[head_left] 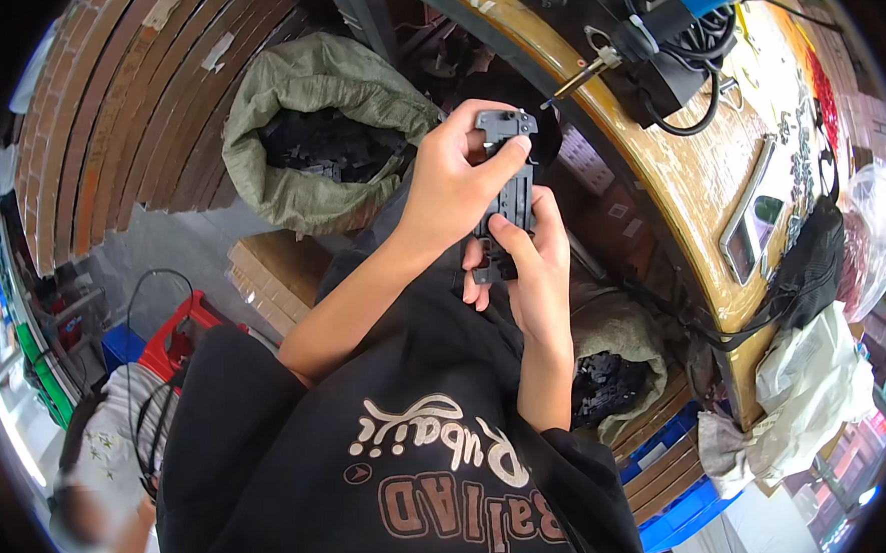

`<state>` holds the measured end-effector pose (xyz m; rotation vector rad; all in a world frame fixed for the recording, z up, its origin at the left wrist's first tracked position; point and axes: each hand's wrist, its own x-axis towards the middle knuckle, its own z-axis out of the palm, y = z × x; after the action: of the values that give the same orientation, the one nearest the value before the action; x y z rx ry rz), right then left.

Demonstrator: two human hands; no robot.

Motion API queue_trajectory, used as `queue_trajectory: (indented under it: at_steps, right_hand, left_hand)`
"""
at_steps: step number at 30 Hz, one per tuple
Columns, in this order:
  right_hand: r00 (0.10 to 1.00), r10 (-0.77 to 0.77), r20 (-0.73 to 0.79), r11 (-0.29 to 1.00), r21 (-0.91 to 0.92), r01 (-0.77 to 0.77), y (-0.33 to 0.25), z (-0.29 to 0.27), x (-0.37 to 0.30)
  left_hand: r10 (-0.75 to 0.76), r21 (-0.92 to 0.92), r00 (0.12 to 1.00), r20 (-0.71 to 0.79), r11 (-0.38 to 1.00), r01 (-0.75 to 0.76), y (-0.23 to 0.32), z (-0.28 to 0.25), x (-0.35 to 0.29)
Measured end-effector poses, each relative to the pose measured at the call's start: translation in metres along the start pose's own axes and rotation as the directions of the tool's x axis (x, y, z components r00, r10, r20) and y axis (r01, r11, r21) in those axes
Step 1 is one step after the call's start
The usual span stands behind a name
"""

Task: The recorder is assembling small plastic parts by inserting a white component into a larger black housing.

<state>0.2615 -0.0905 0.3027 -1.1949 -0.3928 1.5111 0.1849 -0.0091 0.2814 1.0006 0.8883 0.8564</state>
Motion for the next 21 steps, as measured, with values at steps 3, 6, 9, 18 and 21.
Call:
queue_trajectory:
  at_steps: [3,6,9,18,21]
  right_hand:
    - [1.0,-0.015,-0.027,0.999,0.028,0.016,-0.003,0.006,0.003]
    - [0.999,-0.025,-0.032,0.999,0.037,0.027,-0.009,0.006,0.003]
    - [0.998,-0.049,-0.043,0.998,0.045,0.051,-0.01,0.005,0.002]
    - [0.997,-0.064,-0.031,0.997,0.031,0.065,-0.01,0.004,0.003]
    - [0.998,-0.061,-0.018,0.997,0.035,0.062,-0.012,0.005,0.001]
  left_hand:
    - [0.016,0.04,1.0,-0.007,0.999,-0.016,0.003,0.001,0.004]
    - [0.044,0.035,0.999,-0.004,0.998,-0.043,0.007,0.006,0.004]
    - [0.048,0.077,0.999,-0.008,0.996,-0.047,0.011,0.01,0.002]
    - [0.137,0.134,0.99,0.024,0.981,-0.139,0.013,0.011,0.002]
    - [0.131,0.151,0.991,0.02,0.98,-0.133,0.017,0.011,0.001]
